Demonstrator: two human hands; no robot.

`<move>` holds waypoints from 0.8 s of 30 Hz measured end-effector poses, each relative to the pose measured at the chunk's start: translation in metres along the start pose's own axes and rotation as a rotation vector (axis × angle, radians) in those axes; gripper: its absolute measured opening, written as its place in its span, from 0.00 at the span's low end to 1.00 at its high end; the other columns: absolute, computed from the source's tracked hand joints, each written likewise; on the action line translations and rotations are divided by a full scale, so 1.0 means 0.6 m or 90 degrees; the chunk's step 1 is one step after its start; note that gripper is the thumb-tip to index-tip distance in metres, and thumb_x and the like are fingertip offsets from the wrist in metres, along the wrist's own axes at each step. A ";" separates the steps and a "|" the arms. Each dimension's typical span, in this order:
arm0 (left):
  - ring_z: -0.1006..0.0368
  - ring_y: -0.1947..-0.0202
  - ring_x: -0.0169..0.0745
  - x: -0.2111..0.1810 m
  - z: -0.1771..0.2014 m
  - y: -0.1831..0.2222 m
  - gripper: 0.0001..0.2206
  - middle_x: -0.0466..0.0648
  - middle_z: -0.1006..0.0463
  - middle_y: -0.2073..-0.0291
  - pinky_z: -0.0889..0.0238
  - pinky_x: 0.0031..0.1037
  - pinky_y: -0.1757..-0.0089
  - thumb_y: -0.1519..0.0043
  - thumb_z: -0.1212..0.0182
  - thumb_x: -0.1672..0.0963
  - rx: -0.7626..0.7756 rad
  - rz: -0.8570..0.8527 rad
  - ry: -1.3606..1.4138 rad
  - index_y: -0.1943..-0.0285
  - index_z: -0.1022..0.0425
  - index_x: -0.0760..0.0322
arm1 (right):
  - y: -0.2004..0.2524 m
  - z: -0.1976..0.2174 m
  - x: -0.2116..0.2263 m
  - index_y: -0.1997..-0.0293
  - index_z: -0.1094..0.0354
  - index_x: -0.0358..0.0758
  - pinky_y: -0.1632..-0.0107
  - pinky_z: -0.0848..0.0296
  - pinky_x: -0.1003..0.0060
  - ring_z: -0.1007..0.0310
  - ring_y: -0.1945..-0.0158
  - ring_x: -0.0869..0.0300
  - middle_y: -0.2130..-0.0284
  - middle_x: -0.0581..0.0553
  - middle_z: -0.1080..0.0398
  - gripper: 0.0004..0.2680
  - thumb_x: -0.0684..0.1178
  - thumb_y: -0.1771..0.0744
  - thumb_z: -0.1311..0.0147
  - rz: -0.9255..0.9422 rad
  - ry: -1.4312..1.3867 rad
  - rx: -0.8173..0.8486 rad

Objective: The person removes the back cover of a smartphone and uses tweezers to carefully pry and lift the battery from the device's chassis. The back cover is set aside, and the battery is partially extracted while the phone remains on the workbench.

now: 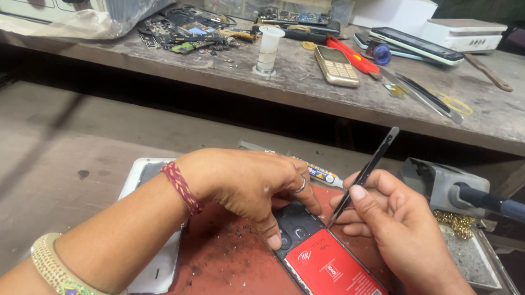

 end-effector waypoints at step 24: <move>0.24 0.49 0.44 -0.008 -0.001 0.003 0.36 0.45 0.25 0.49 0.29 0.29 0.48 0.62 0.21 0.58 -0.009 0.032 0.007 0.39 0.24 0.51 | 0.004 -0.001 0.010 0.51 0.33 0.35 0.61 0.25 0.68 0.21 0.67 0.61 0.66 0.43 0.21 0.08 0.48 0.31 0.54 0.008 -0.005 -0.049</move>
Point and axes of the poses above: each hand's wrist, its own y-axis away from the middle knuckle, its own z-axis out of the back of the hand, x = y × z, the point moved 2 cm from there along -y, towards the middle knuckle
